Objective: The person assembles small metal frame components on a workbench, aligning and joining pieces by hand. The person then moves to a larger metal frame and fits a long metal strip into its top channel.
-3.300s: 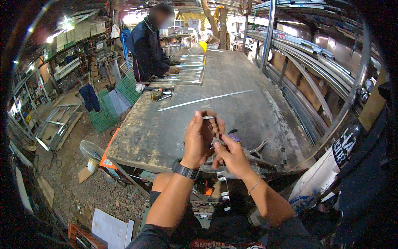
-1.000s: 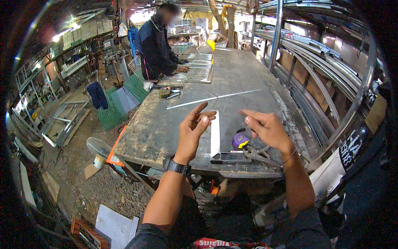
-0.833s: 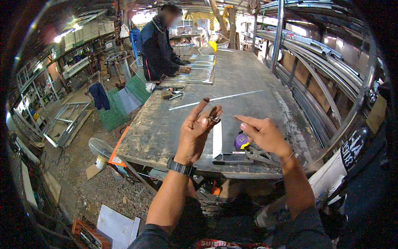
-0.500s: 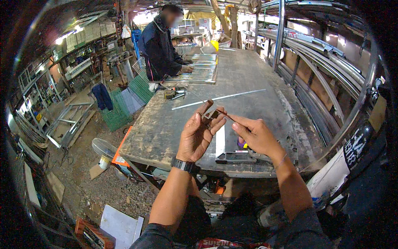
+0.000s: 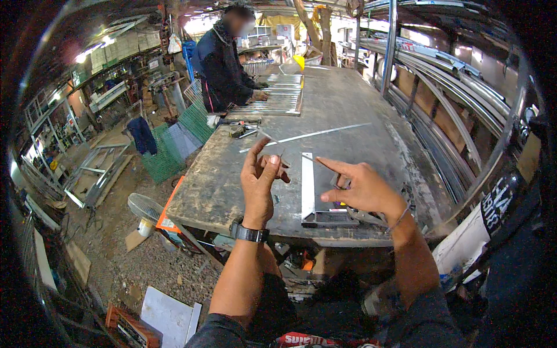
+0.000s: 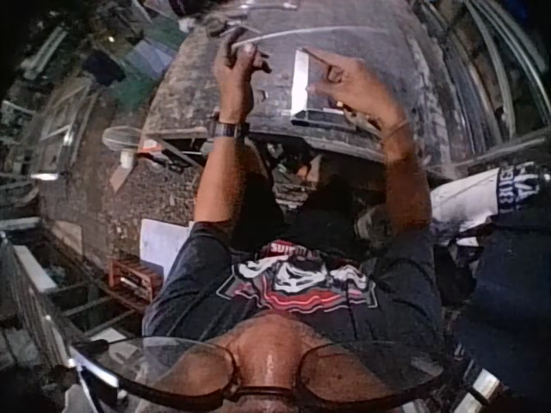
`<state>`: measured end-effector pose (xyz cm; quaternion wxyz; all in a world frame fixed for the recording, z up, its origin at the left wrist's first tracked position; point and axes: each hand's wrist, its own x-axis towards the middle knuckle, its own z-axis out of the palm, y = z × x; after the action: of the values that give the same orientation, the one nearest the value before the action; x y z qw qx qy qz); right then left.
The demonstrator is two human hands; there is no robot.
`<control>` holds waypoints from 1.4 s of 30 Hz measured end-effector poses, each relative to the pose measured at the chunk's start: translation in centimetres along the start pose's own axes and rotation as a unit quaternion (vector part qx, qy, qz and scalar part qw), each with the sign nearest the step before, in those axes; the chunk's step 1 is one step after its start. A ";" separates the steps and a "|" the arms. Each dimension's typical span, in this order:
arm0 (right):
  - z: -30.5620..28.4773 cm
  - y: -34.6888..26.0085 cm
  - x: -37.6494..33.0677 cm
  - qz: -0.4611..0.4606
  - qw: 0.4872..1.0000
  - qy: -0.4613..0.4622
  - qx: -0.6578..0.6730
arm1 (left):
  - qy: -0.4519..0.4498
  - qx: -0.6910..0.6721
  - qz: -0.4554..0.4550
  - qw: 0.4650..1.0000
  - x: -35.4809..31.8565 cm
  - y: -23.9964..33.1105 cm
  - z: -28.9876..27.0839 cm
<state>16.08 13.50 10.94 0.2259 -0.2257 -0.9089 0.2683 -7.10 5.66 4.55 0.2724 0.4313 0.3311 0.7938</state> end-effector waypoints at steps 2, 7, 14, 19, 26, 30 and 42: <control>-0.6 0.1 0.1 -0.019 0.999 -0.033 -0.025 | -0.014 -0.043 0.000 0.999 0.1 -0.2 0.3; -0.2 0.2 0.6 -0.055 0.992 -0.006 -0.109 | -0.050 -0.166 -0.025 0.985 0.4 -0.2 0.4; -0.1 -0.1 0.0 -0.126 0.980 0.093 -0.126 | -0.190 -0.177 -0.041 0.965 0.1 1.5 -1.1; -0.6 -1.2 -0.8 -0.145 0.975 0.085 -0.148 | -0.191 -0.102 -0.039 0.975 0.0 2.1 -1.6; -0.1 -1.5 -1.4 -0.133 0.979 0.101 -0.112 | -0.132 -0.045 0.021 0.990 -1.4 2.3 0.0; 0.7 -1.2 -1.4 -0.148 0.975 0.142 -0.087 | -0.124 -0.042 0.071 0.989 -2.0 2.3 0.7; 2.3 -1.5 -1.9 -0.107 0.976 0.175 -0.069 | -0.134 -0.016 0.102 0.986 -1.8 1.9 0.7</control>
<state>15.92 10.48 9.57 0.3926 -0.1851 -0.8906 0.1359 -5.86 3.36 5.37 0.2386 0.5606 0.2333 0.7578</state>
